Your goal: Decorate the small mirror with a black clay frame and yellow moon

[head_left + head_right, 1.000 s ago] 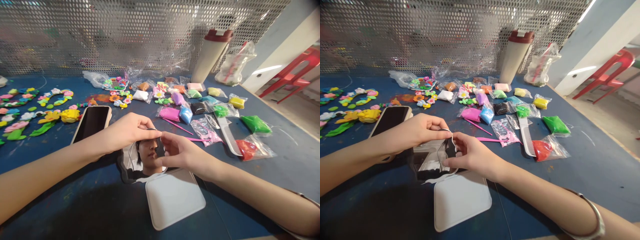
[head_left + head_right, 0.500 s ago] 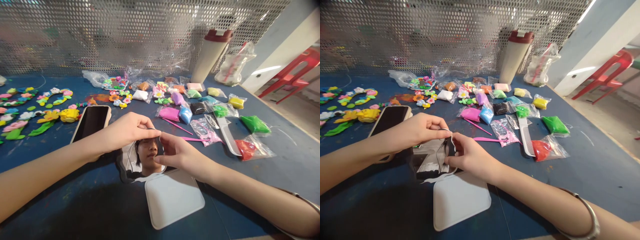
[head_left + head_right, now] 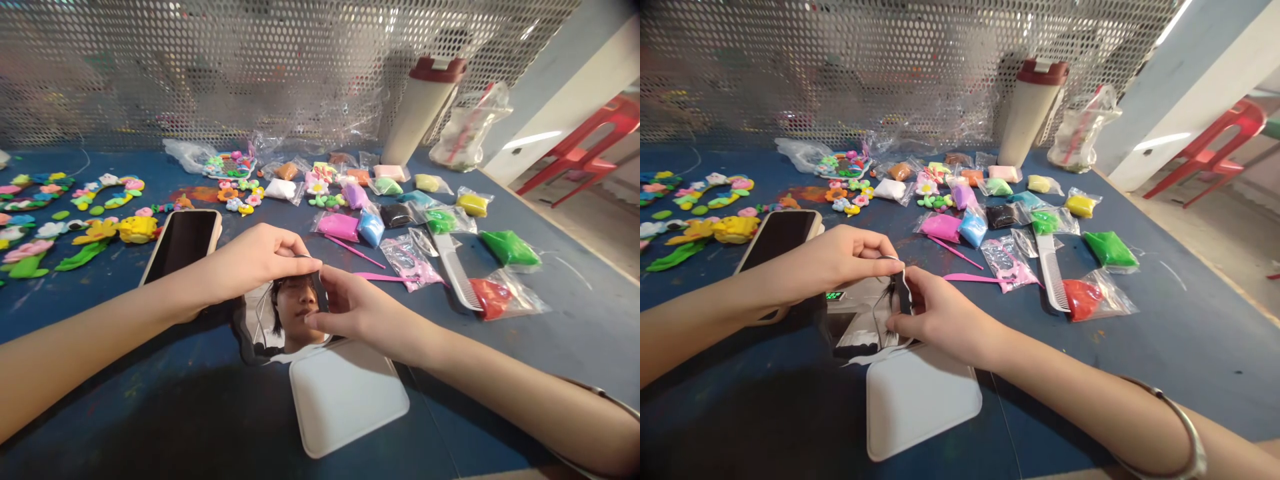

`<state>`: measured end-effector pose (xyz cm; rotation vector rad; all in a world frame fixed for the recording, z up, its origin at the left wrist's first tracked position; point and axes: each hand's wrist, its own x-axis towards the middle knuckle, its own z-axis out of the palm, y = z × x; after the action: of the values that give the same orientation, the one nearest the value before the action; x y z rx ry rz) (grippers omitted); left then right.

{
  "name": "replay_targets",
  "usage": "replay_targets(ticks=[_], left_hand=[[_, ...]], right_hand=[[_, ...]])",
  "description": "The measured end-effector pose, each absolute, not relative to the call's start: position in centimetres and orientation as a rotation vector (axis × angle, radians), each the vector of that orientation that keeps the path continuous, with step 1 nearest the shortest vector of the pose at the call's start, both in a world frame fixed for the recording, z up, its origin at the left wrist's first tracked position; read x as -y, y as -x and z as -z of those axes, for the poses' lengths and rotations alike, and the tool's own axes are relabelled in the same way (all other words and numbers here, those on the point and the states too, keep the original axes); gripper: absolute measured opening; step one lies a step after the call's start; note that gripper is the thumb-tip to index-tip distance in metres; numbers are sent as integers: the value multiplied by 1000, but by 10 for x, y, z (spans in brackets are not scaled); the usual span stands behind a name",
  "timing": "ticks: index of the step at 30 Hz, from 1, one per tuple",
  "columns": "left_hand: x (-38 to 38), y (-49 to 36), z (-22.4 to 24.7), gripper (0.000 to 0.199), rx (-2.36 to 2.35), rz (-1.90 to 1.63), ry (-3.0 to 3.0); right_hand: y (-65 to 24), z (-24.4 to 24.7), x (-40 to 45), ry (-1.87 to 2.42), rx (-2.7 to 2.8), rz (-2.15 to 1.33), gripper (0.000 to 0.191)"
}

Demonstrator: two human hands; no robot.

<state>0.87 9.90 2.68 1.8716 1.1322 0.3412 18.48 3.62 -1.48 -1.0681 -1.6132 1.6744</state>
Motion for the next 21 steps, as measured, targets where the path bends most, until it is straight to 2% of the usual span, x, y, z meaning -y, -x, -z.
replay_targets(ticks=[9, 17, 21], left_hand=[[-96, -10, -30, 22, -1174, -320, -1856], [-97, -12, -32, 22, -1162, -332, -1871], [-97, -11, -32, 20, -1148, -311, -1822]], right_hand=[[-194, 10, -36, 1020, 1636, -1811, 49], [-196, 10, -35, 1060, 1660, -1788, 43], [-198, 4, -37, 967, 1583, -1943, 47]])
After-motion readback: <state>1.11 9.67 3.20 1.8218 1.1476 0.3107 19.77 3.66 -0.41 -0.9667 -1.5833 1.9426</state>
